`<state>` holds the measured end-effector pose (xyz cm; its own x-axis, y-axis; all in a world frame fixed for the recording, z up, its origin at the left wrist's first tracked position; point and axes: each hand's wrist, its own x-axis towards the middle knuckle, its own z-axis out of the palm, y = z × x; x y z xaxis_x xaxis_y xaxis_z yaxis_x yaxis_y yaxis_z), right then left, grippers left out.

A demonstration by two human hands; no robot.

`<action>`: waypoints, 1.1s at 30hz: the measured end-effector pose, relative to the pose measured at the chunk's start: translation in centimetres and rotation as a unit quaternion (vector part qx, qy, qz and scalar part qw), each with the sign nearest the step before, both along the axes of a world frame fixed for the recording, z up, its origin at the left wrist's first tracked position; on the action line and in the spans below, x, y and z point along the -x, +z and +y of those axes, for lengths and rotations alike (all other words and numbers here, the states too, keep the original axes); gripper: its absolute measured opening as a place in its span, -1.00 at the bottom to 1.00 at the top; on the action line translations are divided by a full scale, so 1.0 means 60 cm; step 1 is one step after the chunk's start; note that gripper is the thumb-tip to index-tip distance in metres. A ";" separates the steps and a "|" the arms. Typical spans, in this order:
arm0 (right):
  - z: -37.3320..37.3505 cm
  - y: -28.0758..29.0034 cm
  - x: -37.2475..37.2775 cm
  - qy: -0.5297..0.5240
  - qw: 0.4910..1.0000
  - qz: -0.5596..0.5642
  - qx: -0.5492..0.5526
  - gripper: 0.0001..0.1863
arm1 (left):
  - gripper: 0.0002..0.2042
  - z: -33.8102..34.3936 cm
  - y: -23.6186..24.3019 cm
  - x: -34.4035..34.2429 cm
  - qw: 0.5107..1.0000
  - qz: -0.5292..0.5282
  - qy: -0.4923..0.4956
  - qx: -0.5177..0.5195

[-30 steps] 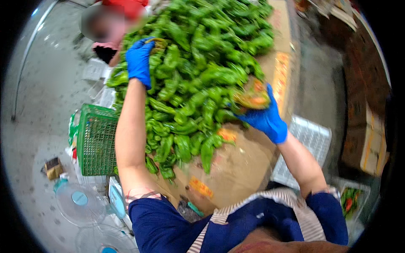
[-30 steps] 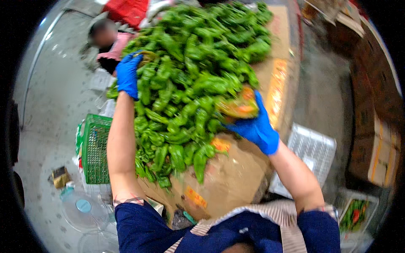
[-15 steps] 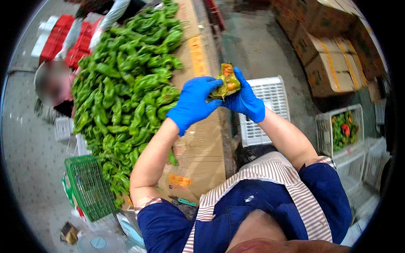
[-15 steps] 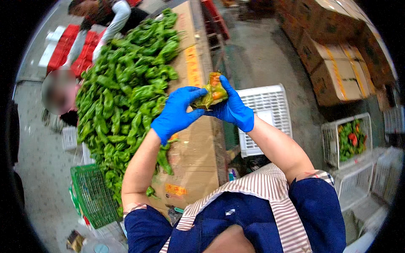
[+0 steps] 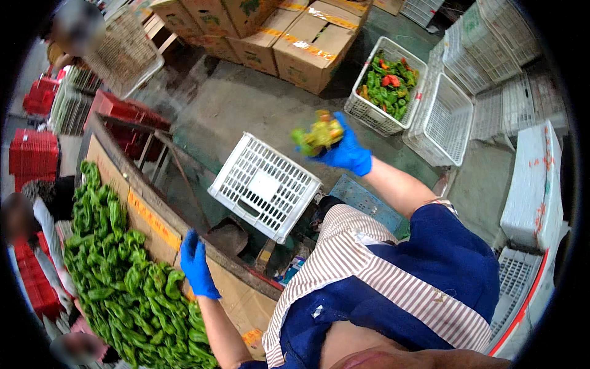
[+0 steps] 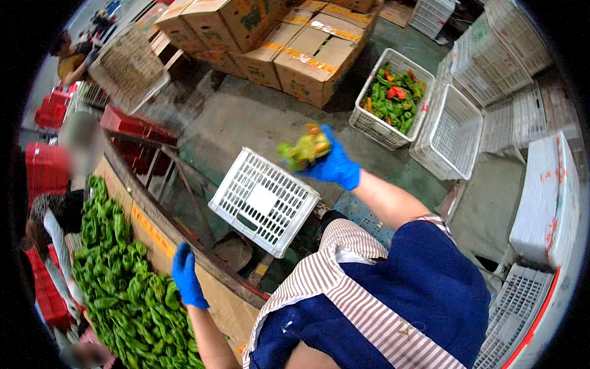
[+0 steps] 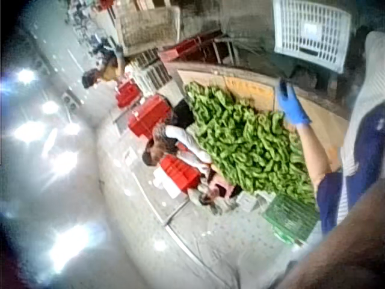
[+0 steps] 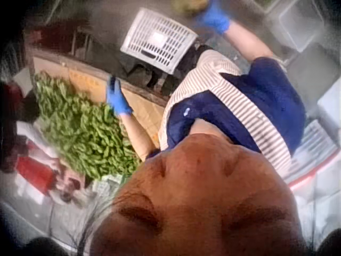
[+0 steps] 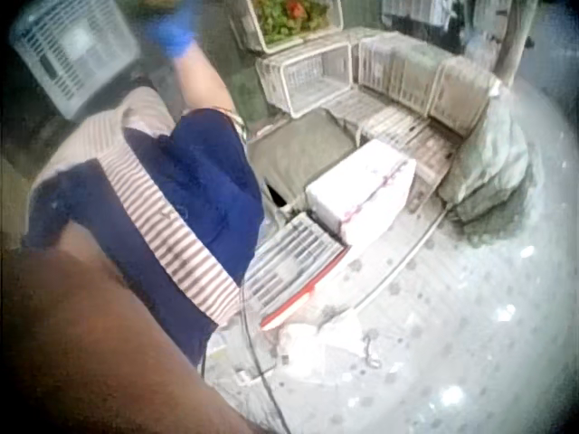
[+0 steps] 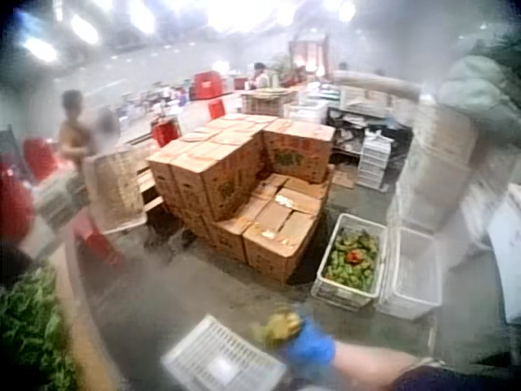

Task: The person sorts green peppers from a cardboard box onto a wooden table, then picks them up individually to inspect them before placing them into a white plastic basket. The person wears blue gloves and a striped apron while performing the task in a commercial setting.

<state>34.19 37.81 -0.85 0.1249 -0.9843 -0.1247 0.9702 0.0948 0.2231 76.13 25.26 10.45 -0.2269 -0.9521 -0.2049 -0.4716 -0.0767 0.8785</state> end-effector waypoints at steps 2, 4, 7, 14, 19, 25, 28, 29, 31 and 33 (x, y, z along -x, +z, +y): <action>0.041 -0.017 0.096 -0.151 0.981 0.018 -0.119 -0.31 | -0.62 0.018 -0.024 -0.020 0.999 -0.005 0.034 -0.028; 0.098 -0.023 0.201 -0.303 0.929 0.210 -0.041 -0.39 | -0.61 0.040 -0.040 -0.036 0.997 -0.020 0.068 -0.041; 0.137 -0.044 0.333 -0.293 0.827 0.430 -0.212 -0.37 | -0.60 0.078 -0.057 -0.043 0.993 -0.061 0.104 -0.016; -0.021 -0.253 0.195 -0.116 0.840 0.330 -0.414 -0.19 | -0.60 0.151 -0.074 -0.048 0.970 -0.107 0.176 0.127; -0.110 -0.235 -0.141 0.178 0.853 0.396 -0.289 -0.18 | -0.60 0.207 -0.066 -0.154 0.940 -0.175 0.256 0.145; -0.153 -0.105 -0.339 0.238 0.868 0.409 -0.147 -0.36 | -0.60 0.161 -0.056 -0.311 0.894 -0.256 0.282 0.235; -0.148 -0.083 -0.374 0.250 0.862 0.407 -0.168 -0.35 | -0.56 0.060 -0.043 -0.353 0.844 -0.351 0.263 0.309; -0.142 -0.080 -0.383 0.262 0.858 0.408 -0.167 -0.35 | -0.54 0.026 -0.040 -0.357 0.831 -0.395 0.242 0.308; -0.129 -0.075 -0.400 0.287 0.834 0.441 -0.166 -0.37 | -0.53 -0.043 -0.045 -0.347 0.797 -0.481 0.197 0.307; -0.120 -0.067 -0.413 0.299 0.836 0.425 -0.173 -0.38 | -0.55 -0.106 -0.052 -0.331 0.748 -0.573 0.154 0.297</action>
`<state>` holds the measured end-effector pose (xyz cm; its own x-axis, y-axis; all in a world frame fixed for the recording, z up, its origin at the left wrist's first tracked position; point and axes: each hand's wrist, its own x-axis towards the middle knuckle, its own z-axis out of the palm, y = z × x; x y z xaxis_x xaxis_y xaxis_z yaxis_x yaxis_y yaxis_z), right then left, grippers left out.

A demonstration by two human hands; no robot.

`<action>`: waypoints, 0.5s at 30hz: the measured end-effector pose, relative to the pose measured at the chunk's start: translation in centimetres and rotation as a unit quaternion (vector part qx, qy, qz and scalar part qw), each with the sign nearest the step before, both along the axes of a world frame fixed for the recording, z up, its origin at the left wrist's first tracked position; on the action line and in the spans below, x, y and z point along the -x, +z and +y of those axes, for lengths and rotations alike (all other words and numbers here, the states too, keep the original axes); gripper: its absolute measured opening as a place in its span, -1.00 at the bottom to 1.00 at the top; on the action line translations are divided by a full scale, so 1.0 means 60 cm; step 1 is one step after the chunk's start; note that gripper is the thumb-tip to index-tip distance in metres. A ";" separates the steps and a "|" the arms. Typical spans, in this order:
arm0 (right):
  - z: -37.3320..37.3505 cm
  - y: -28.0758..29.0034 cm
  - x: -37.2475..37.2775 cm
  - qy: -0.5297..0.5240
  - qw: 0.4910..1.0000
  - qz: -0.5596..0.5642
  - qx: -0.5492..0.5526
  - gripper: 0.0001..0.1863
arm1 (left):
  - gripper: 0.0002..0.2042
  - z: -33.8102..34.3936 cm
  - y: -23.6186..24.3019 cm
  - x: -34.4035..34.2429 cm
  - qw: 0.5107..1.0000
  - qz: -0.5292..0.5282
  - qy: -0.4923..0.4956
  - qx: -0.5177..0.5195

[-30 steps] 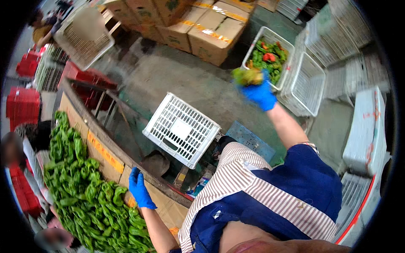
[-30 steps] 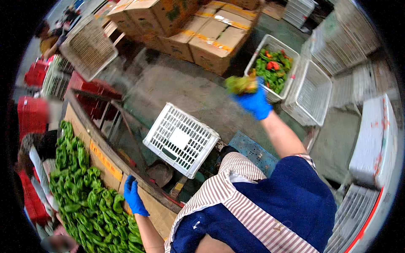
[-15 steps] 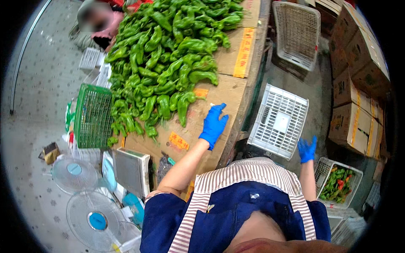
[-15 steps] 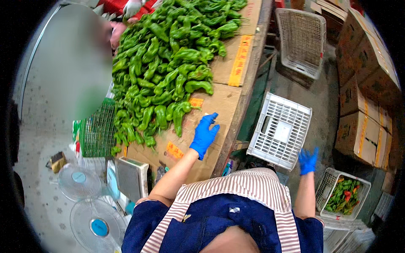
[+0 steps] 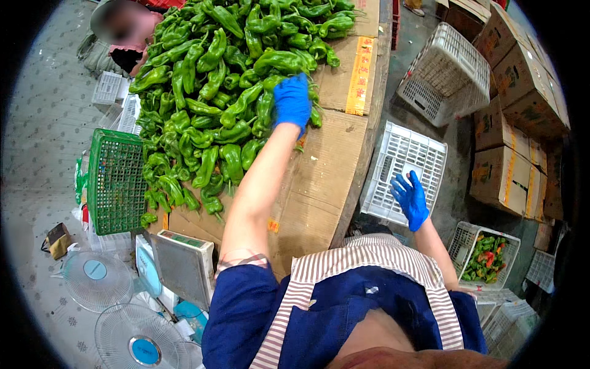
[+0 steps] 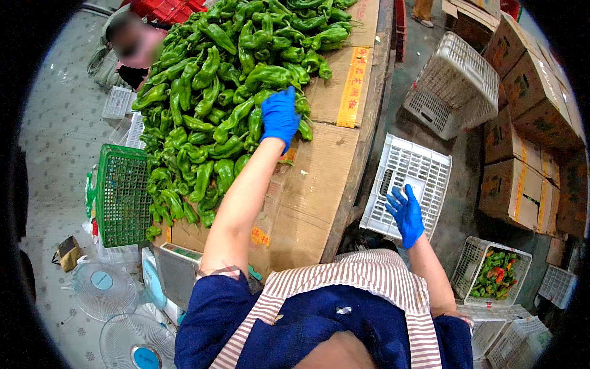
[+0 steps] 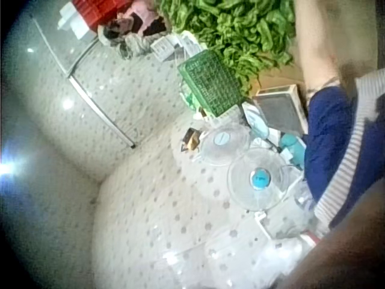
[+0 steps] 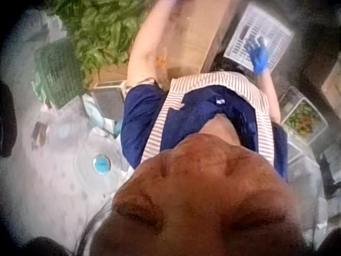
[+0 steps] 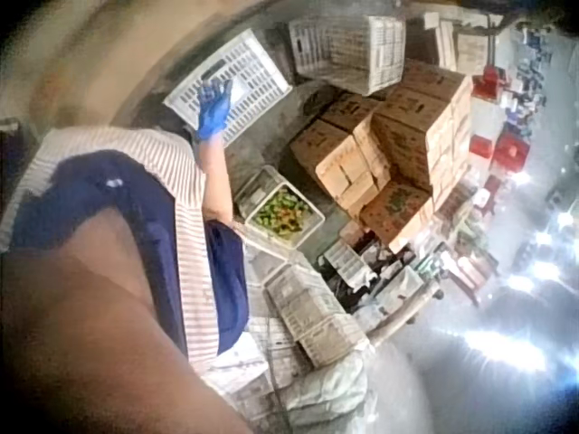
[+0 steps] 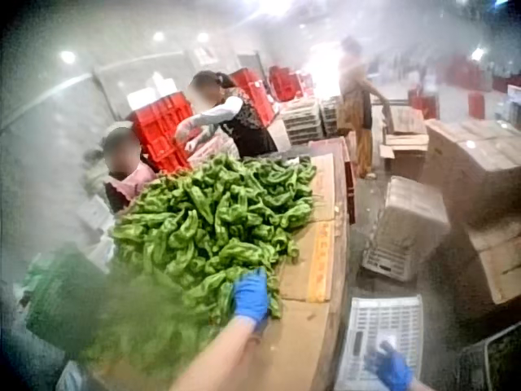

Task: The person sorts green peppers from a cardboard box onto a wooden table, then picks them up individually to inspect them before placing them into a white plastic basket. The person wears blue gloves and a striped apron while performing the task in a commercial setting.

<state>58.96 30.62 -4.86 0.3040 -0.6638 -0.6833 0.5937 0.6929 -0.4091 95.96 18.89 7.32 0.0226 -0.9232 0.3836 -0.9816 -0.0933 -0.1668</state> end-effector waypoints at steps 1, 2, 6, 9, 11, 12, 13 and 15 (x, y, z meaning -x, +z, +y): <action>0.001 0.006 -0.003 0.007 1.000 -0.004 0.004 -0.40 | -0.57 -0.022 -0.002 0.006 0.999 -0.028 0.029 -0.020; 0.003 0.013 -0.004 0.006 1.000 -0.008 0.024 -0.42 | -0.59 -0.038 -0.002 0.011 0.996 -0.060 0.056 -0.042; -0.009 0.046 0.005 0.005 0.999 0.008 0.053 -0.46 | -0.64 -0.048 0.033 0.009 0.988 -0.046 0.053 -0.140; -0.022 0.080 0.010 0.007 0.991 0.073 0.112 -0.50 | -0.51 -0.015 0.088 0.010 0.996 0.082 0.029 -0.029; -0.031 0.108 -0.002 0.022 0.975 0.106 0.195 -0.51 | -0.39 0.010 0.123 0.030 0.987 0.154 0.006 0.042; -0.036 0.124 -0.010 0.035 0.966 0.114 0.230 -0.53 | -0.41 0.018 0.133 0.053 0.977 0.195 -0.017 0.084; -0.041 0.141 -0.019 0.045 0.956 0.112 0.267 -0.56 | -0.42 0.025 0.142 0.077 0.963 0.257 -0.025 0.077; -0.050 0.172 -0.045 0.053 0.922 0.148 0.353 -0.49 | -0.44 0.034 0.153 0.134 0.949 0.295 -0.069 0.090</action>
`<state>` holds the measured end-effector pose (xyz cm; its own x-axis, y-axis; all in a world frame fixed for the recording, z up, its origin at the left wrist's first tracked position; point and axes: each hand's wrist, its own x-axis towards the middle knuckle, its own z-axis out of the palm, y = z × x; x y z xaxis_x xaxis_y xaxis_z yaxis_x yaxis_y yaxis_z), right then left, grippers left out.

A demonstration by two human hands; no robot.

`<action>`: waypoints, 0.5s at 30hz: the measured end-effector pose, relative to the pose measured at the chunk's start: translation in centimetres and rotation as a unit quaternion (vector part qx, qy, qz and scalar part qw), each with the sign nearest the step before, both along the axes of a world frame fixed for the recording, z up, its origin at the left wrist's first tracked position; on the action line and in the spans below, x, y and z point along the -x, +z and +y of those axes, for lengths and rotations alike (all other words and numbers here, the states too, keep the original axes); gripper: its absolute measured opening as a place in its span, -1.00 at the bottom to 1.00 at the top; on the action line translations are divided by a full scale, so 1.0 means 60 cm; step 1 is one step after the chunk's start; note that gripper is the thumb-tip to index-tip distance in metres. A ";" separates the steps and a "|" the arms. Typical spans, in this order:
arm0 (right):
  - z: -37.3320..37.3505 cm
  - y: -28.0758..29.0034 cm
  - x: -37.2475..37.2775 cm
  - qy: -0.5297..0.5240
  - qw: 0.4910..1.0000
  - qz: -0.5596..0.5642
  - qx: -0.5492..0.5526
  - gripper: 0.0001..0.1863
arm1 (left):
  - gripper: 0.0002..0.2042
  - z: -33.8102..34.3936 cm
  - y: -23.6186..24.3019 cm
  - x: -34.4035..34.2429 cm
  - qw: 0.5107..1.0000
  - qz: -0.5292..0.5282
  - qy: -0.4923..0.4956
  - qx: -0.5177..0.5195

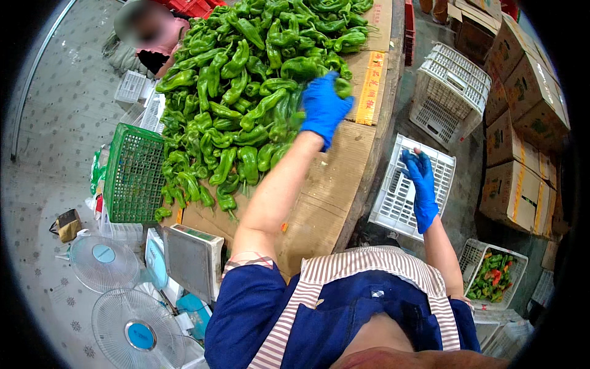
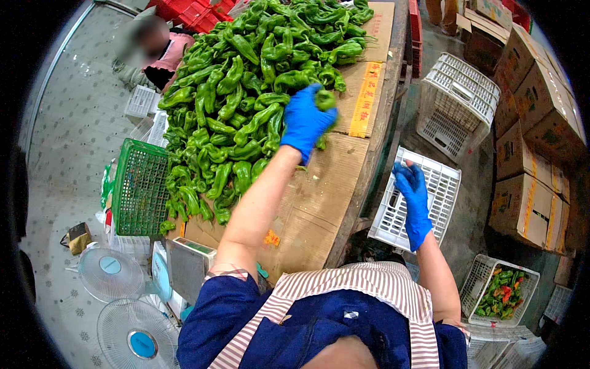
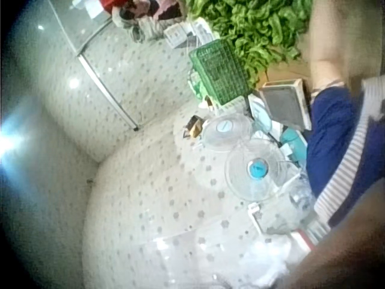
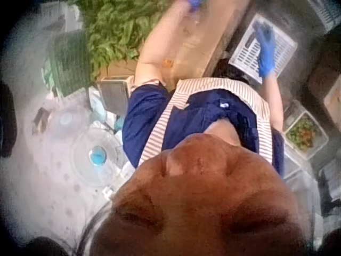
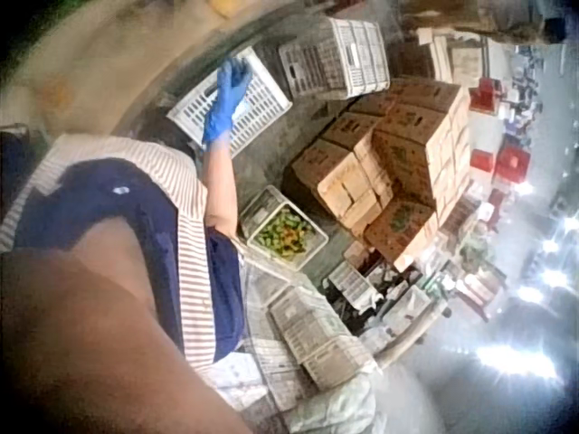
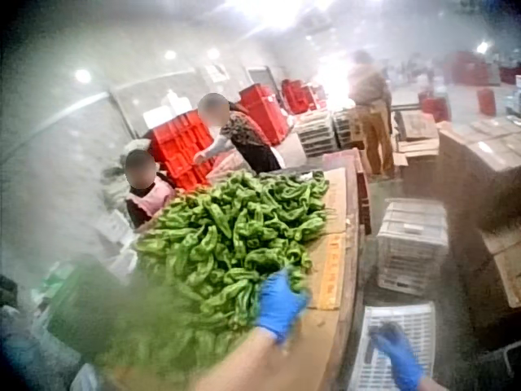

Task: The person sorts green peppers from a cardboard box onto a wooden table, then picks them up individually to inspect them before placing them into a white plastic basket. The person wears blue gloves and a striped apron while performing the task in a commercial setting.

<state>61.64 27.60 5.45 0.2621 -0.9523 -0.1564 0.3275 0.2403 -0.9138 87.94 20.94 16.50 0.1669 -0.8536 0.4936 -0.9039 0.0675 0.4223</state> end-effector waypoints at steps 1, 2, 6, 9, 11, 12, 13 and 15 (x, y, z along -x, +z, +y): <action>-0.004 0.014 -0.011 0.012 0.997 0.035 0.062 -0.43 | -0.45 0.004 0.002 0.033 1.000 -0.019 -0.016 0.003; -0.008 0.025 -0.020 0.013 0.996 0.026 0.089 -0.36 | -0.47 0.008 0.004 0.063 0.998 -0.023 -0.042 0.028; -0.025 0.032 -0.028 -0.033 0.983 0.065 0.171 -0.17 | -0.49 0.020 0.007 0.185 0.981 0.091 -0.152 -0.078; -0.028 -0.002 0.006 -0.103 0.981 0.024 0.165 -0.28 | -0.44 0.056 -0.012 0.269 0.980 0.075 -0.178 -0.050; -0.008 -0.035 0.066 -0.076 0.996 -0.011 0.047 -0.34 | -0.36 0.062 -0.024 0.310 0.968 0.101 -0.193 -0.127; 0.002 -0.053 0.097 -0.047 0.997 -0.055 0.023 -0.38 | -0.32 0.062 -0.031 0.329 0.947 0.117 -0.211 -0.213; 0.014 -0.071 0.130 -0.035 0.995 -0.082 -0.038 -0.41 | -0.28 0.064 -0.038 0.349 0.918 0.133 -0.221 -0.300; 0.049 -0.110 0.192 -0.097 0.940 -0.257 -0.204 -0.45 | -0.16 0.070 -0.058 0.381 0.908 0.138 -0.284 -0.274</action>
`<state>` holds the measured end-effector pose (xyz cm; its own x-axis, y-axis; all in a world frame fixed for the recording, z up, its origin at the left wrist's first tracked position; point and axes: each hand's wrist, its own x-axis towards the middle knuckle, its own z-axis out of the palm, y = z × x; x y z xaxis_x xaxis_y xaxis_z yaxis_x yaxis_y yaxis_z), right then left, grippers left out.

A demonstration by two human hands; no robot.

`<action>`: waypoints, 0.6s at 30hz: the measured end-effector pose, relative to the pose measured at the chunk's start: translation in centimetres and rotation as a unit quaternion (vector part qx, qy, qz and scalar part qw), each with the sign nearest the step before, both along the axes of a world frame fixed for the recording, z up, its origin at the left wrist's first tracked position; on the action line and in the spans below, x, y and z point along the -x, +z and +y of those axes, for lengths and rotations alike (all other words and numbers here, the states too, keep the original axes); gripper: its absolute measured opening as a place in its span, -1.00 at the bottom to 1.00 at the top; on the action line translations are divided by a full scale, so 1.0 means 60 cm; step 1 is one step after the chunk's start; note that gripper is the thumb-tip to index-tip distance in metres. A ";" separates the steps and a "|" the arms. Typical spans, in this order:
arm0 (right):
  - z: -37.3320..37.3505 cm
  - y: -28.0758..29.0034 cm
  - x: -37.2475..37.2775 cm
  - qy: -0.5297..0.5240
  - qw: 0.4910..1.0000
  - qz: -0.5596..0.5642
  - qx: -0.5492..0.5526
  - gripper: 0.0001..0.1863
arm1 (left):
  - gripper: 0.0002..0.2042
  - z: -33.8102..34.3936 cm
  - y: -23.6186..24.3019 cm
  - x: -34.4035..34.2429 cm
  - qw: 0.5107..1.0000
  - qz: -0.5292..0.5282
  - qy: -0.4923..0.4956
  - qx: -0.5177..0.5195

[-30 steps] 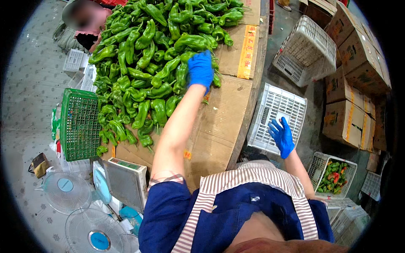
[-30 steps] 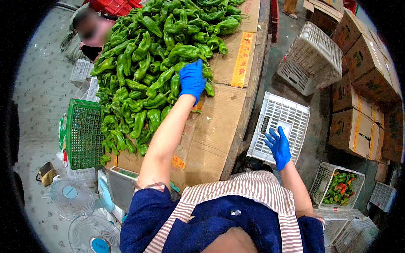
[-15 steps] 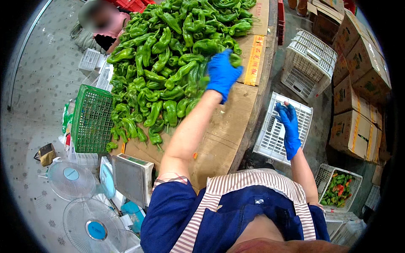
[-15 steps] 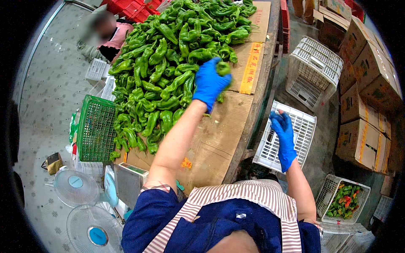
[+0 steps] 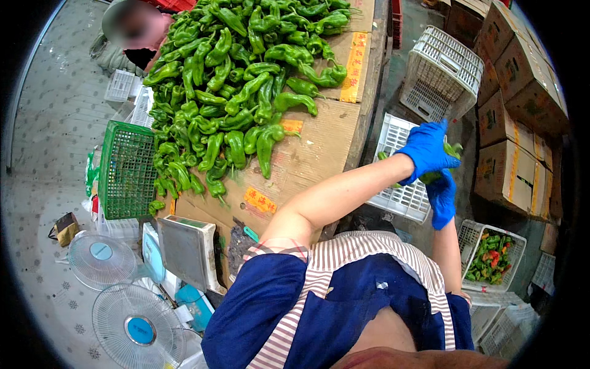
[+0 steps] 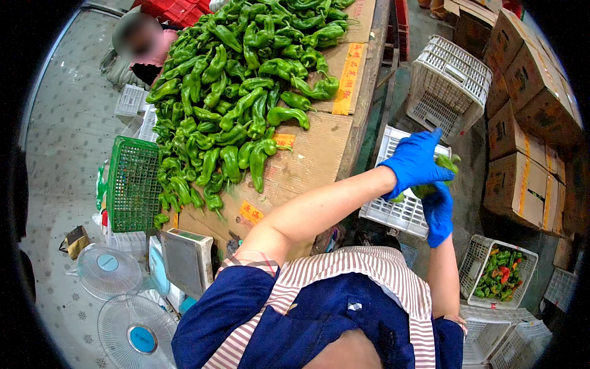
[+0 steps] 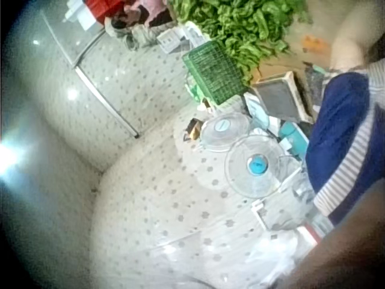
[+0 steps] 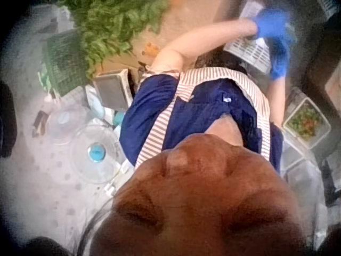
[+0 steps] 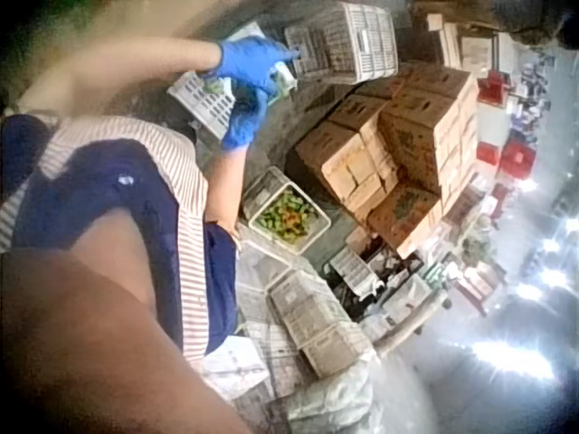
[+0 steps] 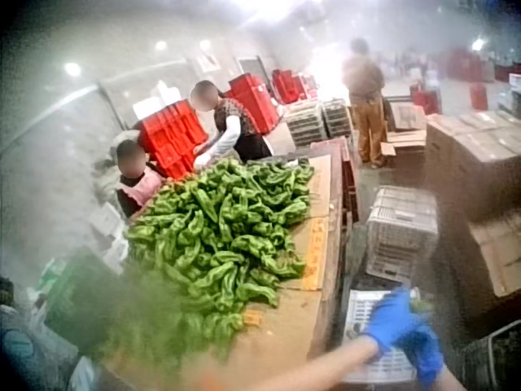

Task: The person sorts green peppers from a cardboard box onto a wooden table, then picks them up individually to inspect them before placing them into a white plastic basket. The person wears blue gloves and a striped apron while performing the task in a commercial setting.

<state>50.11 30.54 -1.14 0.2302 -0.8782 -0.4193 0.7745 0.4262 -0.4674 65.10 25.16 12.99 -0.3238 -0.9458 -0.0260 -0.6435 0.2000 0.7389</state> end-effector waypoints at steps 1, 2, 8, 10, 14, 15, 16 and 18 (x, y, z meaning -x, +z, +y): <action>0.018 -0.015 0.037 -0.013 0.999 -0.043 0.030 -0.46 | -0.17 0.003 -0.012 0.013 0.998 0.027 0.001 0.061; 0.039 -0.028 0.076 -0.018 0.991 -0.119 0.059 -0.47 | -0.18 0.007 -0.027 0.019 0.993 0.044 0.005 0.107; 0.153 -0.048 0.354 -0.287 0.955 -0.057 -0.045 -0.51 | -0.44 0.059 -0.118 -0.094 0.991 0.027 0.085 0.096; 0.186 -0.050 0.451 -0.383 0.921 0.009 -0.076 -0.46 | -0.58 0.085 -0.143 -0.152 0.986 0.073 0.128 0.082; 0.229 -0.062 0.559 -0.422 0.904 0.022 -0.058 -0.39 | -0.62 0.135 -0.176 -0.224 0.969 0.033 0.243 0.039; 0.232 -0.069 0.564 -0.441 0.893 0.050 -0.069 -0.40 | -0.61 0.137 -0.193 -0.214 0.981 0.014 0.191 0.022; 0.230 -0.074 0.560 -0.433 0.898 0.039 -0.070 -0.40 | -0.60 0.138 -0.211 -0.200 0.989 -0.004 0.145 0.004; 0.225 -0.089 0.530 -0.397 0.913 -0.031 -0.091 -0.42 | -0.59 0.139 -0.261 -0.160 0.993 -0.079 0.069 -0.047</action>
<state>18.31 44.03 -6.47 -0.4203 -0.6950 -0.5834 0.8958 -0.2153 -0.3888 74.69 33.48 -2.66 -0.1758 -0.9719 -0.1568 -0.7696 0.0363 0.6375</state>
